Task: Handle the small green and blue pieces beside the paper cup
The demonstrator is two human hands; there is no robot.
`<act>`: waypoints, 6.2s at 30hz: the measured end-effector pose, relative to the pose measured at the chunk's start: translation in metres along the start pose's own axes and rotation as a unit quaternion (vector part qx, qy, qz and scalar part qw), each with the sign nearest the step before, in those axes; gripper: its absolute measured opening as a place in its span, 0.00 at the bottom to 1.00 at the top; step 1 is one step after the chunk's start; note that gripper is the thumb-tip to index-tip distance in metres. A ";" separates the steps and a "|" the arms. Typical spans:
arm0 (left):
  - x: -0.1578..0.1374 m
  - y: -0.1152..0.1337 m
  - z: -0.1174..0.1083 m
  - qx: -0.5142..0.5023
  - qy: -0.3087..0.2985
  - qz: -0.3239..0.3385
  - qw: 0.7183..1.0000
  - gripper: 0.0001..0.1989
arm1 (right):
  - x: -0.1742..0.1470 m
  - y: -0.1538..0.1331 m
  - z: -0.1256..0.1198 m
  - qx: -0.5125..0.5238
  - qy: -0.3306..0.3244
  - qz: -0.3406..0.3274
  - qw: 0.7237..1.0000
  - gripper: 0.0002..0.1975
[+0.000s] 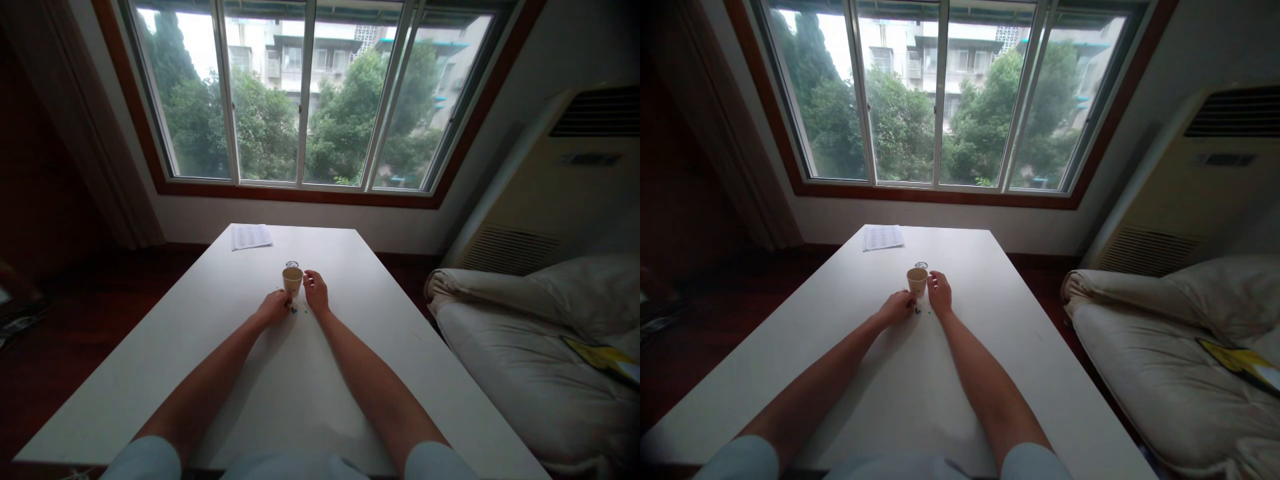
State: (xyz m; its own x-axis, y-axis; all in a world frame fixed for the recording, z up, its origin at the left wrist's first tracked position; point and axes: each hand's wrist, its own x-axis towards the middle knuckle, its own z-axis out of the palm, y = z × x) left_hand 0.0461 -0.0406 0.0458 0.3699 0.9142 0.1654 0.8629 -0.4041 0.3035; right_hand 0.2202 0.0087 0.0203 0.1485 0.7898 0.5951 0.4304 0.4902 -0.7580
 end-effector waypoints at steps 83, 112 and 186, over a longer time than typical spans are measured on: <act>0.001 0.006 0.002 -0.067 -0.002 0.090 0.994 0.12 | 0.002 0.017 0.003 -0.012 -0.026 0.036 0.999 0.18; 0.016 0.024 -0.036 -0.191 0.310 0.074 0.929 0.08 | 0.001 0.000 0.001 0.118 -0.113 0.134 0.977 0.23; 0.000 -0.013 -0.020 -0.123 -0.074 0.120 0.982 0.10 | 0.004 -0.033 -0.034 -0.234 -0.424 -0.093 0.870 0.05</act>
State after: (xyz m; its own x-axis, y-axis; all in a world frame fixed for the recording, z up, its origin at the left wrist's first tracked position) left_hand 0.0285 -0.0360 0.0608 0.6138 0.7792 0.1267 0.6429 -0.5865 0.4927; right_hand 0.2367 -0.0169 0.0563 -0.5879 0.7977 0.1343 0.7211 0.5920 -0.3598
